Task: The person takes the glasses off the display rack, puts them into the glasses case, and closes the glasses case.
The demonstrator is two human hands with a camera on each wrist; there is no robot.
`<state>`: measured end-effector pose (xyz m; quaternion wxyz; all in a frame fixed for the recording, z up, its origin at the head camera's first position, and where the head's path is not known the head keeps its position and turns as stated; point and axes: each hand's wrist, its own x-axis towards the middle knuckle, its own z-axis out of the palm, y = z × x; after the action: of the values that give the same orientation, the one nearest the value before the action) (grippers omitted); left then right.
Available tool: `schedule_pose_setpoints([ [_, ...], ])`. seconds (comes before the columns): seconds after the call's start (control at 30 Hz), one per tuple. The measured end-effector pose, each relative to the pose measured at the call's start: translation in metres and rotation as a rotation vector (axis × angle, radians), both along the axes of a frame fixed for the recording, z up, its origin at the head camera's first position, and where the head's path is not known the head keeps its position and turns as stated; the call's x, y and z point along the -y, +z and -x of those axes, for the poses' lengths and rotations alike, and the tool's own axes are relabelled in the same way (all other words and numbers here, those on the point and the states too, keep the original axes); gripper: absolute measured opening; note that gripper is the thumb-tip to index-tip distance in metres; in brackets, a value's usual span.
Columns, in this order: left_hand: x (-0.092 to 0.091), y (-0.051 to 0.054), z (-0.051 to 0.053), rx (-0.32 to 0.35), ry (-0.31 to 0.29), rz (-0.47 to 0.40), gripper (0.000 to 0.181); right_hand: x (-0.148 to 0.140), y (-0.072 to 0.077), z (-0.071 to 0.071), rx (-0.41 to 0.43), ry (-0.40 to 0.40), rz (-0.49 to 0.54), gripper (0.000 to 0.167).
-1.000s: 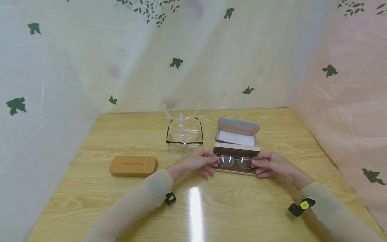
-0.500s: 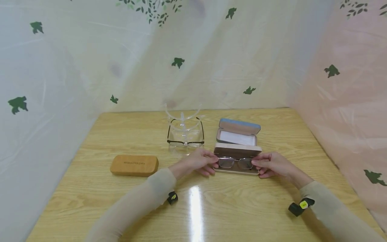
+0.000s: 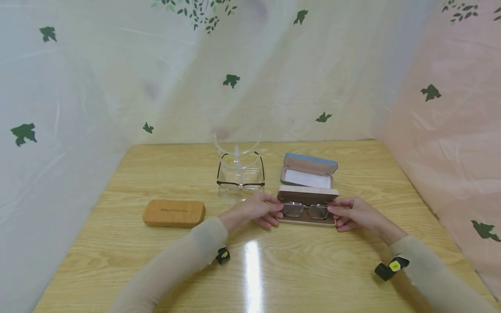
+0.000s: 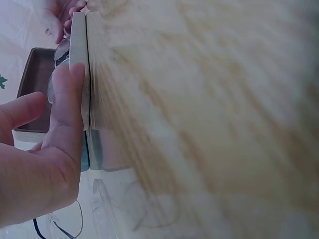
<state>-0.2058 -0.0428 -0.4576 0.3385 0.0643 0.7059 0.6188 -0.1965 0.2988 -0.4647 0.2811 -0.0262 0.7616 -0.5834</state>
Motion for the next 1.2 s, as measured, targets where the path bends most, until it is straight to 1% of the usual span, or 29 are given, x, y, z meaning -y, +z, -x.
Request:
schedule_pose_setpoints([
  [0.33, 0.003, 0.003, -0.002, -0.005, -0.001, 0.006, 0.041, -0.004, 0.002, -0.001, -0.007, 0.007, 0.025, 0.048],
  [0.57, 0.009, 0.005, -0.002, 0.006, 0.015, -0.015, 0.045, -0.010, 0.002, -0.001, -0.017, -0.001, 0.004, 0.055],
  [0.7, 0.012, 0.006, -0.002, -0.005, 0.016, -0.013, 0.048, -0.011, 0.005, 0.000, -0.003, 0.005, 0.016, 0.057],
  [0.83, 0.014, 0.008, -0.001, -0.013, 0.015, 0.006, 0.050, -0.014, 0.008, -0.002, 0.014, 0.040, 0.046, 0.064],
  [0.93, 0.015, 0.009, 0.000, -0.009, 0.006, 0.009, 0.054, -0.017, 0.013, -0.002, 0.016, 0.075, 0.057, 0.070],
  [1.1, 0.017, 0.012, 0.003, -0.005, -0.024, 0.008, 0.068, -0.017, 0.022, 0.001, 0.004, 0.110, 0.060, 0.078],
  [1.2, 0.018, 0.015, 0.005, -0.015, -0.039, 0.034, 0.076, -0.012, 0.026, 0.004, 0.002, 0.115, 0.092, 0.079],
])
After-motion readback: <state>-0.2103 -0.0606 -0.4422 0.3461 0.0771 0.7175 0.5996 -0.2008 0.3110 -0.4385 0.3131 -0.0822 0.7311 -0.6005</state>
